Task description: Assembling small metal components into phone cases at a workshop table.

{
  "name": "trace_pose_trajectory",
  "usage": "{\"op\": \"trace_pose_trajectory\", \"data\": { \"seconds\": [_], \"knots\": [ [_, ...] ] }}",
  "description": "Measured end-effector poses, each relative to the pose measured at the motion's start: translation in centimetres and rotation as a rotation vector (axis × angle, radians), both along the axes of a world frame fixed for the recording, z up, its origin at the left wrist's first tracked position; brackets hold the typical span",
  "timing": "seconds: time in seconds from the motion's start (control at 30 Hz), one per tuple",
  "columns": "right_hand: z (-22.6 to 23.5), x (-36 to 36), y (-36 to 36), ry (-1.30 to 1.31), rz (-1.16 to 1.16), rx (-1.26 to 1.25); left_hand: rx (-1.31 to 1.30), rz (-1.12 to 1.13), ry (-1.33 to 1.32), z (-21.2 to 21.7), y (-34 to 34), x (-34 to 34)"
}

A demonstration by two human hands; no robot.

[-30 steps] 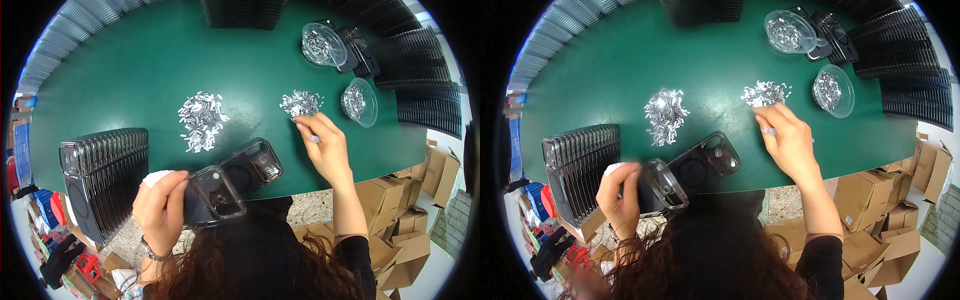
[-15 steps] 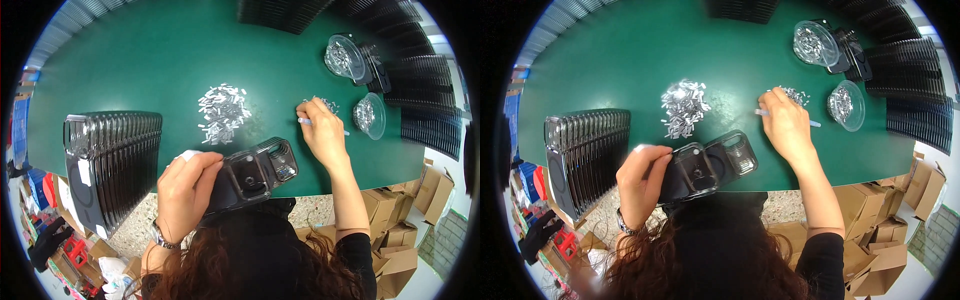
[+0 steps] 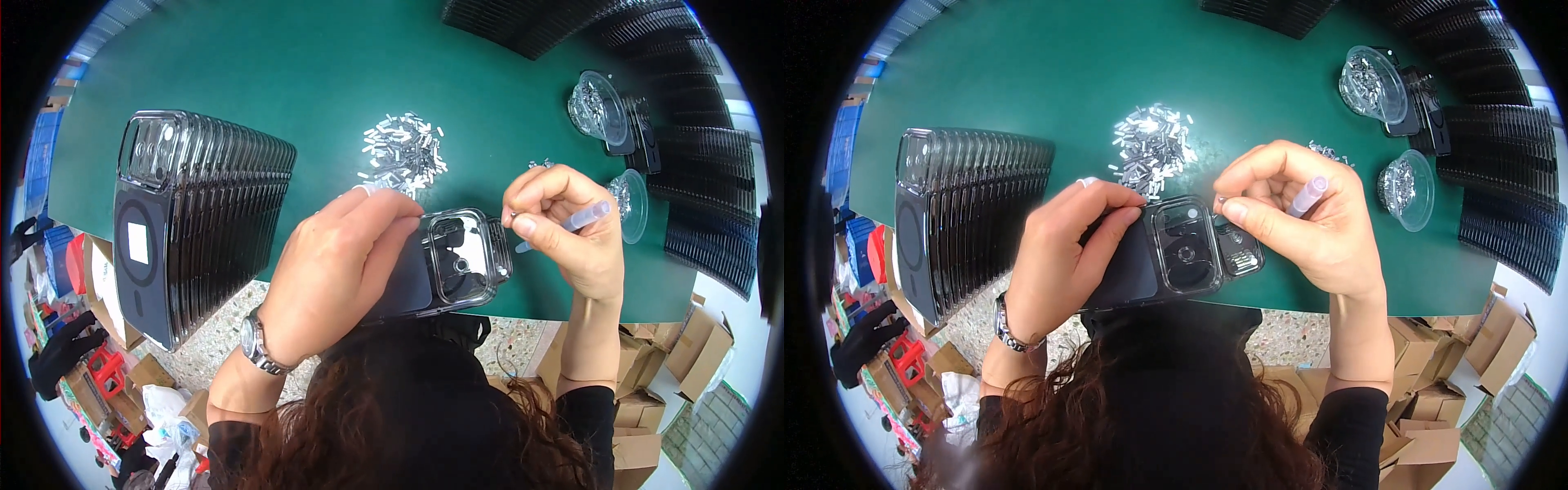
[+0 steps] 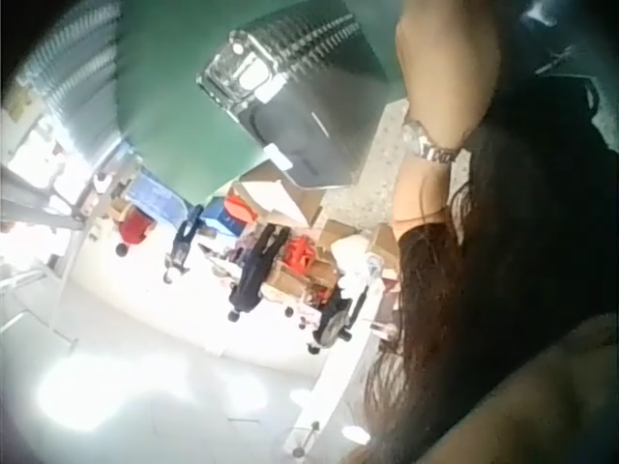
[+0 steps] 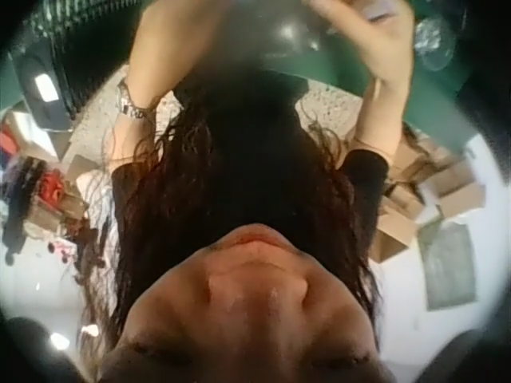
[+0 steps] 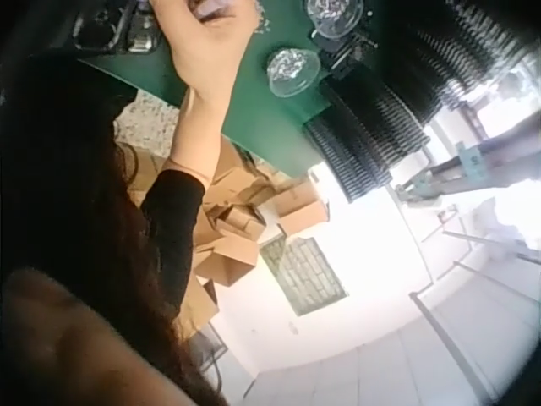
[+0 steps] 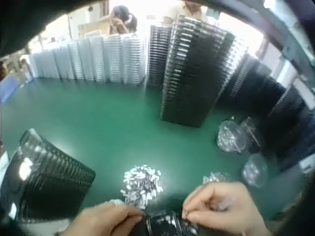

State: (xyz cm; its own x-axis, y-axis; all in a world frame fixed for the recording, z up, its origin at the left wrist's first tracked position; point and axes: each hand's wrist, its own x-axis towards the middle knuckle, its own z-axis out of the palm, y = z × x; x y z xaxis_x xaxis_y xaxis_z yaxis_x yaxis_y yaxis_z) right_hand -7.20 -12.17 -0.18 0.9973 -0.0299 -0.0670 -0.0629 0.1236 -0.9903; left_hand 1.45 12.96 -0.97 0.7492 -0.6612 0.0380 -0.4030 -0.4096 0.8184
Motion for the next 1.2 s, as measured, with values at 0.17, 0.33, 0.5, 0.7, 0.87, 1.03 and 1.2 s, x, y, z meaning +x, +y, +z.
{"op": "trace_pose_trajectory", "data": {
  "seconds": [0.17, 0.33, 0.5, 0.7, 0.87, 1.03, 1.2],
  "knots": [
    [0.7, 0.0, 0.8, 0.033, -0.040, -0.112, 0.022, -0.049, -0.020, 0.3, -0.2, 0.0],
    [0.7, 0.5, 1.8, -0.103, 0.057, -0.526, 0.029, -0.084, 0.012, 0.2, -0.6, 0.0],
    [0.1, 1.3, 3.4, -0.385, 0.146, -0.938, 0.032, -0.099, 0.019, -0.1, -0.9, 0.0],
    [0.2, 1.2, 3.6, -0.362, 0.159, -1.079, 0.043, -0.083, 0.028, -0.5, -1.0, -0.1],
    [-0.2, 1.3, 3.6, -0.191, 0.111, -0.929, 0.047, -0.054, -0.022, -0.4, -1.1, 0.0],
    [0.1, 2.1, 3.7, -0.091, 0.198, -0.827, 0.056, -0.056, 0.002, -0.7, -0.7, 0.1],
    [-0.4, 2.0, 4.1, -0.081, 0.233, -0.744, 0.014, -0.068, -0.002, -1.2, -0.4, 0.1]
  ]
}}
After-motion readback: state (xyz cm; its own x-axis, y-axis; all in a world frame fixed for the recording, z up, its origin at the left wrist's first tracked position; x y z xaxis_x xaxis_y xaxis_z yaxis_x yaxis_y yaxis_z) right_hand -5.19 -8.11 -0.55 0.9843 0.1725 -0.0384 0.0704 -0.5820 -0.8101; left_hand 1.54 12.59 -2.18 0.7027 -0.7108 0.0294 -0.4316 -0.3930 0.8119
